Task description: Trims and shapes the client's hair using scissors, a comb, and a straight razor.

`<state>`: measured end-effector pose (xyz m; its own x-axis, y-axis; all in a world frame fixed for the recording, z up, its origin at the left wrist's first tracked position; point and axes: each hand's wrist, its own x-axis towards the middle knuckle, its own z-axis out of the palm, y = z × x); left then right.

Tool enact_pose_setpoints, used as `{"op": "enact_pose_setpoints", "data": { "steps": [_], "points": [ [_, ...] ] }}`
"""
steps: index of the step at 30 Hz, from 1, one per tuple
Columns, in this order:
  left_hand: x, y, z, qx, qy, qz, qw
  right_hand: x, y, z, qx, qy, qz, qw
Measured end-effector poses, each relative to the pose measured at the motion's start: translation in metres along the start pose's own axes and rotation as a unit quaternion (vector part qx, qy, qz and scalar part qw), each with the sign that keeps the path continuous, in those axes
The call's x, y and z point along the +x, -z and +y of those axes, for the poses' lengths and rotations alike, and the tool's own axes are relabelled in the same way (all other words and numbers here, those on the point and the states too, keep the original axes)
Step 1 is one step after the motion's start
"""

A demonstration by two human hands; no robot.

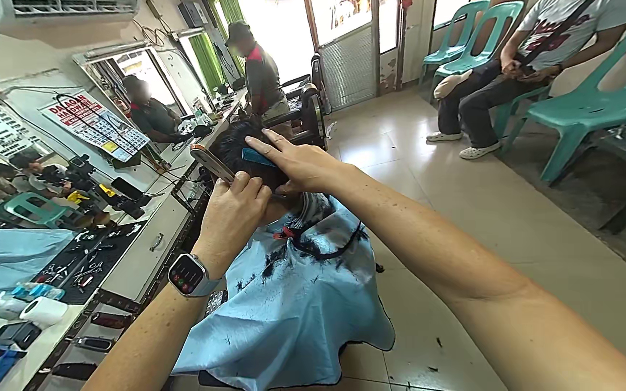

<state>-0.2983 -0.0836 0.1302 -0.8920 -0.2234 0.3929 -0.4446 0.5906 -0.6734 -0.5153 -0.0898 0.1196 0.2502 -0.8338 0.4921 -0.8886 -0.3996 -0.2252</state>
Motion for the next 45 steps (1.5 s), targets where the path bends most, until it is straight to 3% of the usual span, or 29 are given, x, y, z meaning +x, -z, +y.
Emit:
{"op": "enact_pose_setpoints", "data": {
  "steps": [8,27,45],
  "points": [
    [0.004,0.006,0.003,0.016,0.011,-0.033,0.999,0.002,-0.001,-0.001,0.002,0.004,-0.001,1.0],
    [0.003,-0.002,0.014,0.015,0.018,-0.008,1.0,0.0,0.003,0.003,-0.01,0.013,-0.013,1.0],
    [0.006,0.002,0.016,0.027,0.012,-0.033,0.999,-0.001,0.001,0.005,0.002,0.022,-0.003,1.0]
  ]
}}
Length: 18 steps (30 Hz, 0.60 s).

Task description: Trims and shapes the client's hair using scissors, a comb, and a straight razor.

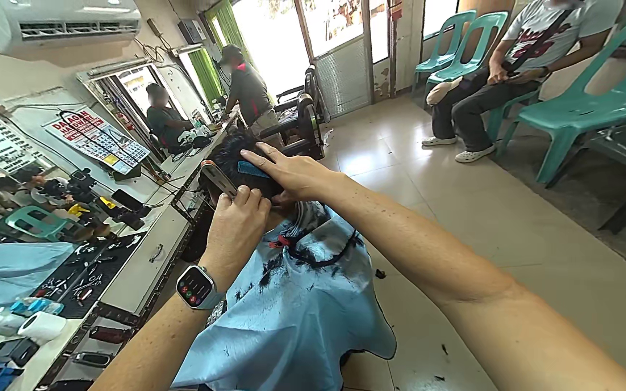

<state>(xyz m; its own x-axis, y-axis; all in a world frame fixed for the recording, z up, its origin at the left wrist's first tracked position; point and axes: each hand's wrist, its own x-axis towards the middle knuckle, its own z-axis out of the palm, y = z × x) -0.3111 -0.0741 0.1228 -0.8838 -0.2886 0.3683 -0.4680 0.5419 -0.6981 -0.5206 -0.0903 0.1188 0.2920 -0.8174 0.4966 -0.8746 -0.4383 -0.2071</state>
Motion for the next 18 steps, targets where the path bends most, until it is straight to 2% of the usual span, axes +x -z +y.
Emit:
{"op": "enact_pose_setpoints", "data": {
  "steps": [2,4,6,9,13,18],
  "points": [
    [-0.001,0.004,-0.009,-0.039,-0.003,0.011,0.999,-0.001,0.001,0.002,0.01,0.006,0.004,1.0],
    [-0.005,0.014,-0.028,-0.136,0.001,0.04,0.99,-0.005,0.004,0.008,0.054,0.025,0.03,0.998],
    [-0.008,0.024,-0.05,-0.219,0.021,0.09,0.971,-0.013,0.005,0.016,0.155,0.047,0.097,0.982],
    [-0.009,0.026,-0.071,-0.246,0.019,0.132,0.96,-0.031,0.009,0.006,0.247,-0.012,0.196,0.949],
    [-0.007,0.015,-0.081,-0.238,-0.032,0.112,0.964,-0.033,-0.004,-0.002,0.174,-0.024,0.241,0.955],
    [-0.008,-0.001,-0.077,-0.226,-0.058,0.073,0.97,-0.022,-0.02,-0.012,0.104,-0.058,0.19,0.975]
  ]
}}
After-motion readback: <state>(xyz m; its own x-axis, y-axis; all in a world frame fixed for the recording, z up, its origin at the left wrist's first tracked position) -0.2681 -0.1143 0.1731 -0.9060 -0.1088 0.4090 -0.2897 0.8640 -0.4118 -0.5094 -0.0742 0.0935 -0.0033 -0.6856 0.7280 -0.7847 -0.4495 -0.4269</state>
